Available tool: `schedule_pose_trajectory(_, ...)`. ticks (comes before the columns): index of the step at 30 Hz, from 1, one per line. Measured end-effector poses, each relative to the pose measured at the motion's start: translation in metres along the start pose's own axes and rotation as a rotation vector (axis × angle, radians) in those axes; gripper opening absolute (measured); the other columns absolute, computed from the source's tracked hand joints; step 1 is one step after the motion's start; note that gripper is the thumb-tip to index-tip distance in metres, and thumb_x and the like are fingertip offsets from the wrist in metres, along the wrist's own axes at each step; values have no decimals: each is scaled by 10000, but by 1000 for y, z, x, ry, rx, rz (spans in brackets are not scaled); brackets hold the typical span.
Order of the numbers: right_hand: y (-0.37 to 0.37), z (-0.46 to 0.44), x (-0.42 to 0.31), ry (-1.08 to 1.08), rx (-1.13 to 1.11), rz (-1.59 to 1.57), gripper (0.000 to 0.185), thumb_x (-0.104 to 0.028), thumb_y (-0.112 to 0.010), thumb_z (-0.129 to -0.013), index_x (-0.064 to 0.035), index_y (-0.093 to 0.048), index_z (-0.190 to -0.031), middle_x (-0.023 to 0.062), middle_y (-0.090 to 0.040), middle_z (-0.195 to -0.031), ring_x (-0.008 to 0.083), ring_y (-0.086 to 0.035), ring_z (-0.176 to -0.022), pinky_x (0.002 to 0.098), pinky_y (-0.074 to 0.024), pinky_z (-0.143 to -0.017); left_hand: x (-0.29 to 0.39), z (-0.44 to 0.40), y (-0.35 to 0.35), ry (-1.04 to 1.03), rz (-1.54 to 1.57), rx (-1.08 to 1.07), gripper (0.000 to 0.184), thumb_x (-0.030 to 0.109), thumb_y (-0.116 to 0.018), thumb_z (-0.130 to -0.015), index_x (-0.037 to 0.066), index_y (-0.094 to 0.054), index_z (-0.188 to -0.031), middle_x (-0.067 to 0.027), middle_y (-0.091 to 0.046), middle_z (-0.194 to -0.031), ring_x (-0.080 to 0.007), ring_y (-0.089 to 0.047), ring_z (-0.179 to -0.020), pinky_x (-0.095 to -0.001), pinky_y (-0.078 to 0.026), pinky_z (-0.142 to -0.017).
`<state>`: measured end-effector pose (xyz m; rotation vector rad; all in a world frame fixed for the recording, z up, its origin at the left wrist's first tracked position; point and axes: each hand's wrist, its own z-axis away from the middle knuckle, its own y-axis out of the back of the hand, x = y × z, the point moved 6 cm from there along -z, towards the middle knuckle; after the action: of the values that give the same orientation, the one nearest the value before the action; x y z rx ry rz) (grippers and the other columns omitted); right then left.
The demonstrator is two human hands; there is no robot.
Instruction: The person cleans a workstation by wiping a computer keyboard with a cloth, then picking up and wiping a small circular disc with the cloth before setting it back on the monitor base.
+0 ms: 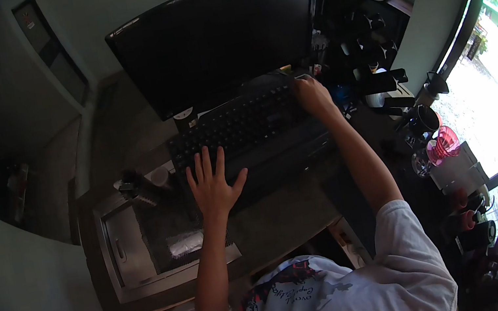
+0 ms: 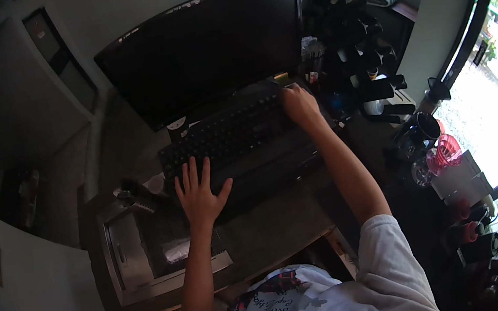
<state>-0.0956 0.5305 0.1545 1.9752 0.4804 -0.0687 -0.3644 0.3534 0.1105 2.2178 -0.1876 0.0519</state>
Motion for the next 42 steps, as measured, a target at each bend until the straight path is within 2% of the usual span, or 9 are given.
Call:
schedule_pose_trajectory(4, 13, 29, -2, -56, -87, -33, 190, -156, -523, -882, -37, -652, -955, 176, -627, -999, 368, -608, -942, 444, -493, -800, 2, -1, 1, -13, -21, 32, 674, 612, -544, -813, 185, -508, -1334, -132, -439, -1401, -309, -404, -1301, -532, -267, -1066)
schedule_pose_trajectory(9, 16, 41, -5, 4, -250, -122, 169, -140, -537, -872, -31, -657, -919, 173, -638, -943, 357, -611, -926, 426, -488, -796, 1, -1, 1, -18, -19, 35, 674, 612, -545, -813, 179, -515, -1328, -133, -440, -1401, -310, -403, -1302, -533, -268, -1065)
schedule_pose_trajectory(12, 11, 39, -19, 207, -242, -244, 152, -116, -514, -852, -42, -644, -884, 222, -617, -940, 387, -603, -912, 461, -486, -785, 2, -2, 2, -10, -5, 31, 671, 612, -548, -811, 174, -526, -1319, -135, -438, -1401, -312, -403, -1301, -537, -267, -1064)
schedule_pose_trajectory(17, 20, 42, -18, 204, -239, -265, 119, -76, -543, -848, -29, -643, -891, 173, -638, -908, 355, -604, -922, 424, -479, -793, 1, -2, 3, -6, 10, 33, 664, 605, -553, -809, 170, -535, -1311, -135, -437, -1401, -314, -404, -1299, -540, -271, -1060)
schedule_pose_trajectory(21, 21, 40, -15, 74, -235, -168, 112, -62, -546, -842, -29, -632, -905, 175, -628, -923, 367, -597, -922, 422, -478, -788, 2, -1, 3, -8, 29, 52, 660, 598, -559, -810, 168, -535, -1310, -138, -435, -1402, -315, -402, -1300, -542, -276, -1055)
schedule_pose_trajectory(24, 12, 36, -36, 148, -124, -190, 118, -44, -556, -830, -34, -629, -922, 170, -614, -935, 376, -591, -916, 415, -482, -780, 0, -1, 1, 2, 43, 28, 680, 589, -585, -799, 171, -513, -1331, -122, -403, -1431, -305, -361, -1330, -531, -243, -1075)
schedule_pose_trajectory(32, 16, 43, -53, 398, -134, -341, 106, -24, -569, -806, -25, -616, -900, 154, -602, -923, 376, -583, -888, 425, -480, -788, 2, -2, 4, -16, 21, 56, 667, 588, -575, -803, 163, -530, -1316, -141, -436, -1401, -314, -401, -1302, -540, -274, -1056)
schedule_pose_trajectory(40, 2, -4, -69, 360, 138, -251, 128, -54, -565, -822, -28, -633, -926, 176, -625, -942, 375, -594, -922, 437, -481, -807, 1, -2, 5, -5, 55, 42, 660, 575, -593, -803, 165, -529, -1316, -132, -418, -1418, -309, -383, -1315, -534, -252, -1068)
schedule_pose_trajectory(42, -18, -26, -64, 297, 46, -216, 133, -70, -562, -827, -27, -633, -931, 186, -631, -943, 377, -599, -924, 442, -482, -804, 2, -2, 4, -6, 51, 42, 662, 576, -592, -803, 166, -526, -1318, -132, -418, -1418, -311, -383, -1315, -535, -252, -1068)
